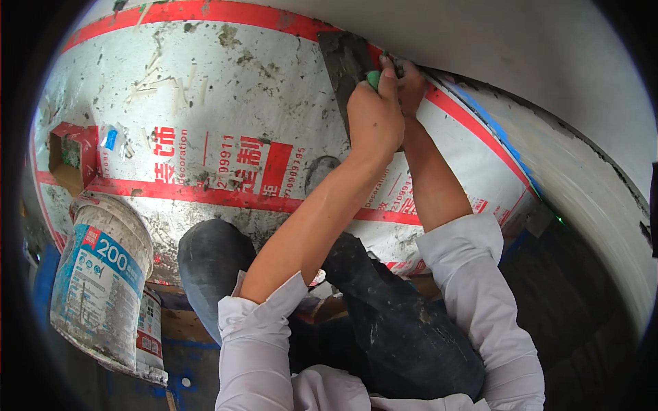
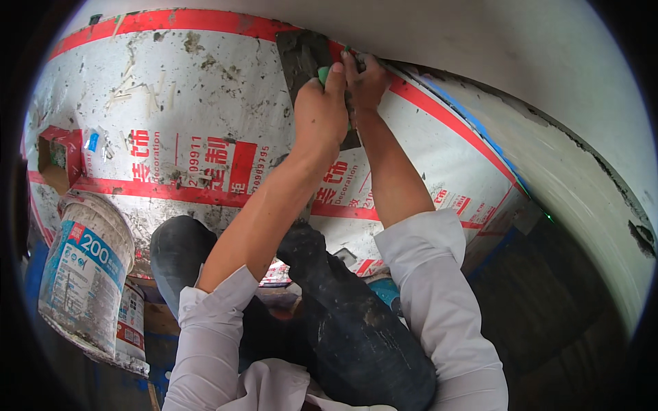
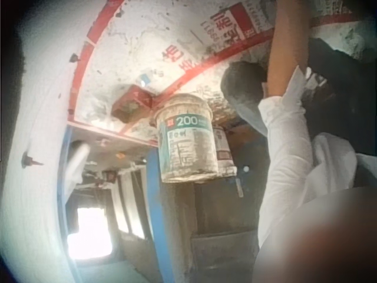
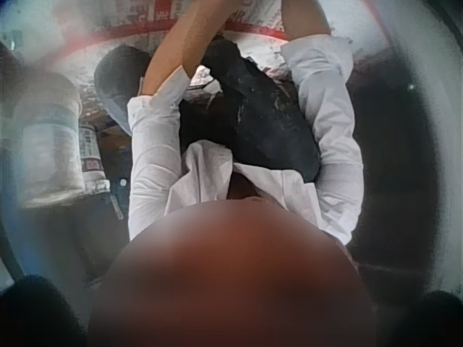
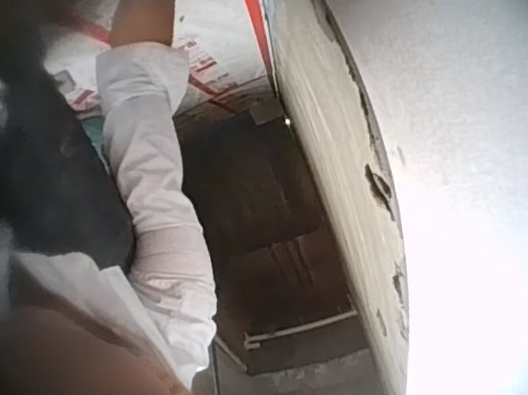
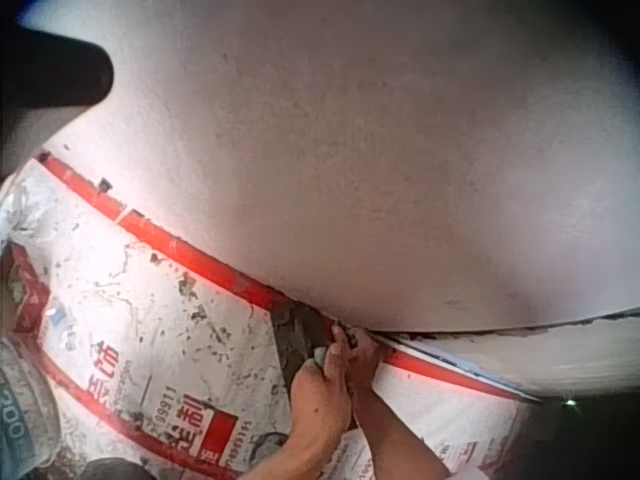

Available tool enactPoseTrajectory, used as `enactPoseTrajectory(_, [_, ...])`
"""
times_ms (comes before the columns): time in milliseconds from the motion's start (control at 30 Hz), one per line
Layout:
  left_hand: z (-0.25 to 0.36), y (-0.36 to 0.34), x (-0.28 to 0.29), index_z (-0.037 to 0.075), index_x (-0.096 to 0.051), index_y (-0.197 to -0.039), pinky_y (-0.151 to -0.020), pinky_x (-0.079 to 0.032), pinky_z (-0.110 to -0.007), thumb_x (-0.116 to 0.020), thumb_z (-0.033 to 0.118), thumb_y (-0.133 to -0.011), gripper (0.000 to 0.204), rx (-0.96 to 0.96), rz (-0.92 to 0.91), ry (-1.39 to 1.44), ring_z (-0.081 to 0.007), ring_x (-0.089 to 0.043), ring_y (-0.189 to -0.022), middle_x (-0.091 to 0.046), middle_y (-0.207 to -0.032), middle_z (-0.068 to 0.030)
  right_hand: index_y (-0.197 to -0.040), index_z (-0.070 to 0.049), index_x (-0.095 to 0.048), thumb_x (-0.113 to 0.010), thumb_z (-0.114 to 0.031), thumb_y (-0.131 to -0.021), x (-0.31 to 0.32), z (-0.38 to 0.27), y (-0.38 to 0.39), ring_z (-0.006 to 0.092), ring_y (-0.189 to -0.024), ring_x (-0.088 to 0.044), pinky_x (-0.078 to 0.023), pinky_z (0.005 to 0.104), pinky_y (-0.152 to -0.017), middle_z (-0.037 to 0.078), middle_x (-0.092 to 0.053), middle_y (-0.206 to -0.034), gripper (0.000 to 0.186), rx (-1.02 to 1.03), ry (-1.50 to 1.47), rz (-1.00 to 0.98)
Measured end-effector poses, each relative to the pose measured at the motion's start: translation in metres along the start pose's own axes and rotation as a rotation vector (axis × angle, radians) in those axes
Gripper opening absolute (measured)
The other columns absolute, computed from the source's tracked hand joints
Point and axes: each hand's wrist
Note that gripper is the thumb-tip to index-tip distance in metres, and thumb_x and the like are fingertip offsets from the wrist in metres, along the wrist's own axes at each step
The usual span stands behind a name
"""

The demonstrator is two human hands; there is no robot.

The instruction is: Applying adhesive and installing wall panels using a trowel and laser level.

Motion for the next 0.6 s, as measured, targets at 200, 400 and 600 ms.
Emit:
enactPoseTrajectory(200, [-0.032, 0.009, 0.010, -0.004, -0.064, -0.100, -0.054, -0.050, -0.039, -0.058, 0.045, -0.117, 0.052, -0.071, -0.033, -0.066, -0.0184, -0.062, -0.055, -0.065, -0.073, -0.0086, -0.091, 0.003, -0.071, -0.082, -0.040, -0.100, 0.022, -0.003, 0.006, 0.0266, -0.070, -0.065, -0.054, 0.0415, -0.073, 0.015, -0.074, -0.078, 0.045, -0.008, -0.049, -0.053])
enactPoseTrajectory(400, [-0.081, 0.003, 0.024, -0.005, -0.063, -0.110, -0.071, -0.055, -0.050, -0.056, 0.046, -0.117, 0.052, -0.208, 0.052, -0.210, -0.0423, -0.072, -0.077, -0.071, -0.085, -0.0241, -0.090, 0.001, -0.069, -0.080, -0.037, -0.103, 0.045, -0.012, 0.040, 0.0253, -0.064, -0.061, -0.051, 0.0403, -0.067, 0.016, -0.071, -0.075, 0.041, -0.076, -0.191, -0.088])
enactPoseTrajectory(600, [-0.077, 0.016, 0.003, -0.003, -0.064, -0.116, -0.086, -0.054, -0.057, -0.054, 0.046, -0.117, 0.051, -0.150, 0.118, -0.159, -0.0566, -0.071, -0.102, -0.073, -0.103, -0.0340, -0.092, 0.002, -0.070, -0.075, -0.035, -0.106, 0.072, -0.014, 0.078, 0.0248, -0.066, -0.063, -0.052, 0.0396, -0.069, 0.017, -0.070, -0.075, 0.040, -0.161, -0.135, -0.161])
Point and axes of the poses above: each hand's wrist, its own y-axis away from the middle knuckle, its own x-axis out of the back of the hand, z = x × y
